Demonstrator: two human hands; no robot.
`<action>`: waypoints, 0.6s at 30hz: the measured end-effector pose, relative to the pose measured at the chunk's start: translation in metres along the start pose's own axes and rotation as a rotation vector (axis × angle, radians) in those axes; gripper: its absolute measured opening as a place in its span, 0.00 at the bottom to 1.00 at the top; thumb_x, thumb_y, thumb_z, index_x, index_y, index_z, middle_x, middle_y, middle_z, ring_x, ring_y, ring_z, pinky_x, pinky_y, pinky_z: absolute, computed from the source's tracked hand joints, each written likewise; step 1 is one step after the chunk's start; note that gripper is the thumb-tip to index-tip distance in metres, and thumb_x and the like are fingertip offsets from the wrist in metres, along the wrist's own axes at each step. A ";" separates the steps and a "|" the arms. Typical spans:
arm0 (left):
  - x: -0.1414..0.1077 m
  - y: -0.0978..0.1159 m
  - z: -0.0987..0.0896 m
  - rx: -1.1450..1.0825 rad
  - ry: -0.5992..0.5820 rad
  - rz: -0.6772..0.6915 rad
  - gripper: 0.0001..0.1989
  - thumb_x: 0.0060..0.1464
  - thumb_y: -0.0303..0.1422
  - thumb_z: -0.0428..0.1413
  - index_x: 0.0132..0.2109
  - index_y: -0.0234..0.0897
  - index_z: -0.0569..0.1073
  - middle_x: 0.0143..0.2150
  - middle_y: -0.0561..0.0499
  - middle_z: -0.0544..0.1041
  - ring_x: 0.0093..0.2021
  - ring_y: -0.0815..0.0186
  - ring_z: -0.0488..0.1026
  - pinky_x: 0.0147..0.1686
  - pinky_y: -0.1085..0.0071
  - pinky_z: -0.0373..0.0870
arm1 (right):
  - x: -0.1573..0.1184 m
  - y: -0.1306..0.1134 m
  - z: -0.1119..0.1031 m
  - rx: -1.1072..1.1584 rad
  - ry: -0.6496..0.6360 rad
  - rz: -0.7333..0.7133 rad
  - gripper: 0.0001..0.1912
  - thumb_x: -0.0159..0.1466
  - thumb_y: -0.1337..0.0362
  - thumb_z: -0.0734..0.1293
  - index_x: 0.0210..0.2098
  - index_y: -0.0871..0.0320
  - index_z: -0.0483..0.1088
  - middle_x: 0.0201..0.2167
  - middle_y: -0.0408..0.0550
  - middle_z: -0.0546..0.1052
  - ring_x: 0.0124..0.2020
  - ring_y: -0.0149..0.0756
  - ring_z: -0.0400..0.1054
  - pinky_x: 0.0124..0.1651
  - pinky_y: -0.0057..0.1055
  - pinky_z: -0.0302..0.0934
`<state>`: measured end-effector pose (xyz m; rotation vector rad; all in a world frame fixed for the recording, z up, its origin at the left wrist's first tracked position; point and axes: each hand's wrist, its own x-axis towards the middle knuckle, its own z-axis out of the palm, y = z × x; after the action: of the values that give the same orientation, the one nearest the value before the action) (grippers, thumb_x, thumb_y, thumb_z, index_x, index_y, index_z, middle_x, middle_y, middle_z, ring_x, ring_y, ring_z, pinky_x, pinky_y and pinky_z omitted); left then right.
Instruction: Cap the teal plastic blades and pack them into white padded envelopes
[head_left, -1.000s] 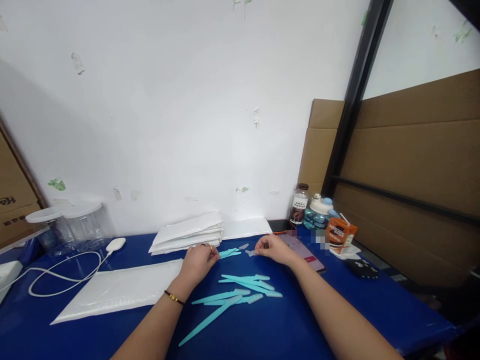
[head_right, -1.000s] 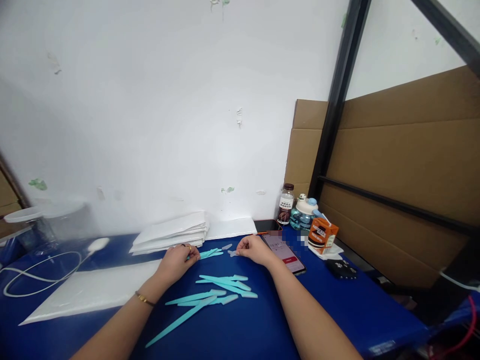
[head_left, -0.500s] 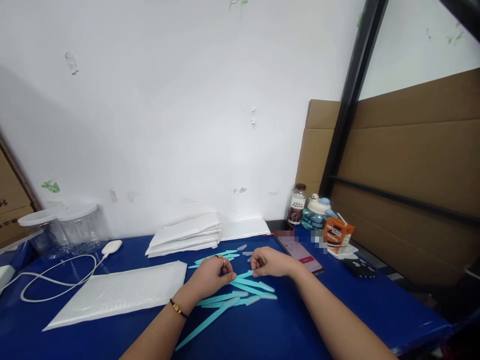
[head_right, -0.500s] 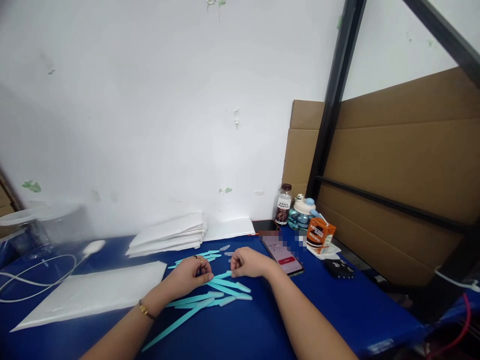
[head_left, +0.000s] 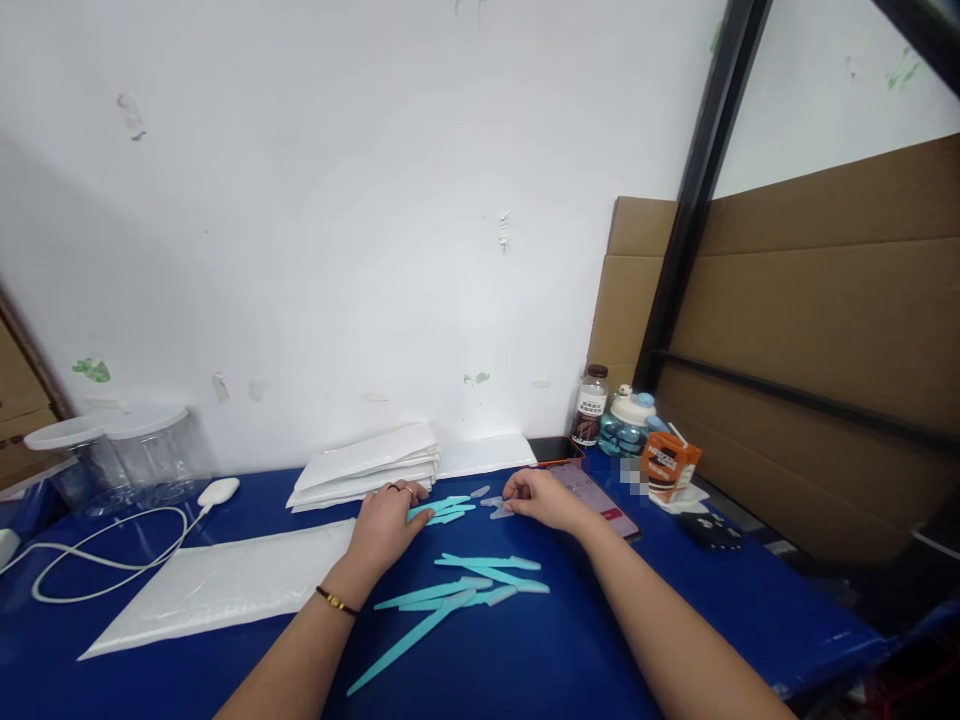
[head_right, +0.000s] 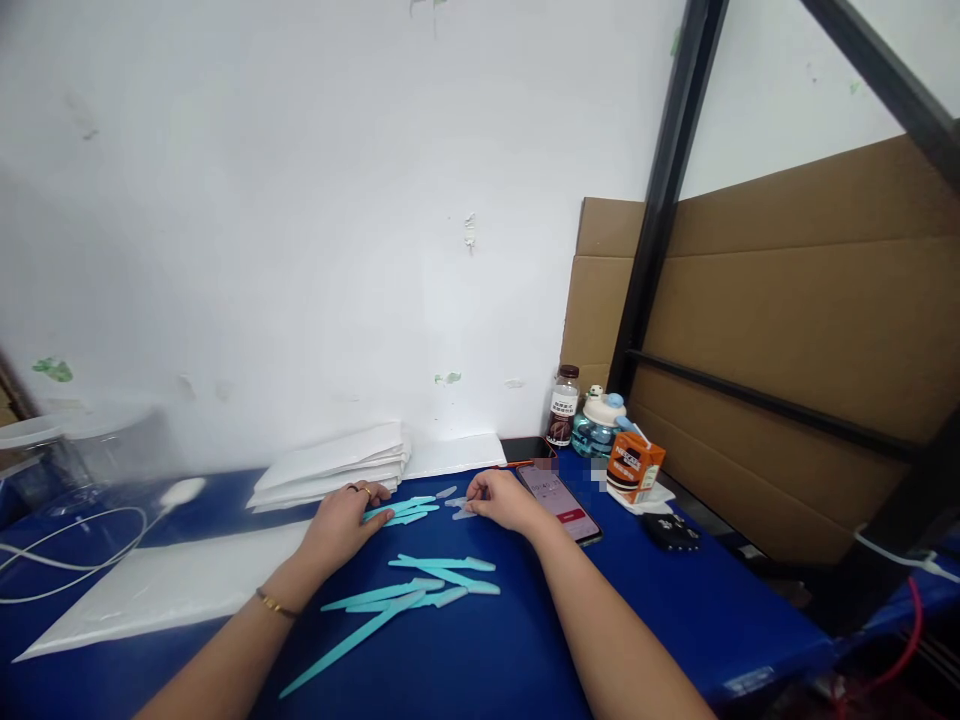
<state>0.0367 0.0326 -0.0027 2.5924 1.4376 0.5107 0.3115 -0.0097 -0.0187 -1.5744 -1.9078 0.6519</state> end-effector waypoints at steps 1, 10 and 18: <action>-0.002 0.002 0.000 -0.038 0.003 0.023 0.12 0.52 0.41 0.50 0.40 0.42 0.71 0.38 0.51 0.73 0.41 0.63 0.68 0.39 0.70 0.59 | -0.004 -0.002 -0.004 -0.010 -0.046 -0.005 0.11 0.53 0.59 0.67 0.31 0.61 0.73 0.24 0.44 0.74 0.24 0.29 0.64 0.26 0.22 0.55; -0.015 0.037 0.013 -0.171 -0.258 0.238 0.09 0.50 0.39 0.52 0.33 0.41 0.72 0.33 0.54 0.74 0.37 0.66 0.68 0.36 0.73 0.58 | -0.020 -0.021 -0.001 -0.104 -0.383 -0.025 0.11 0.47 0.59 0.71 0.27 0.59 0.74 0.21 0.41 0.72 0.21 0.28 0.63 0.23 0.22 0.53; -0.005 0.026 0.004 -0.065 -0.093 0.167 0.06 0.52 0.37 0.52 0.32 0.43 0.72 0.33 0.55 0.74 0.39 0.65 0.67 0.38 0.69 0.54 | -0.007 -0.024 0.004 0.045 -0.194 -0.071 0.09 0.50 0.60 0.68 0.27 0.60 0.72 0.21 0.42 0.72 0.23 0.28 0.63 0.24 0.22 0.54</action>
<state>0.0563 0.0149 -0.0003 2.6593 1.1640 0.4419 0.2924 -0.0215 -0.0058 -1.4533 -2.0638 0.8364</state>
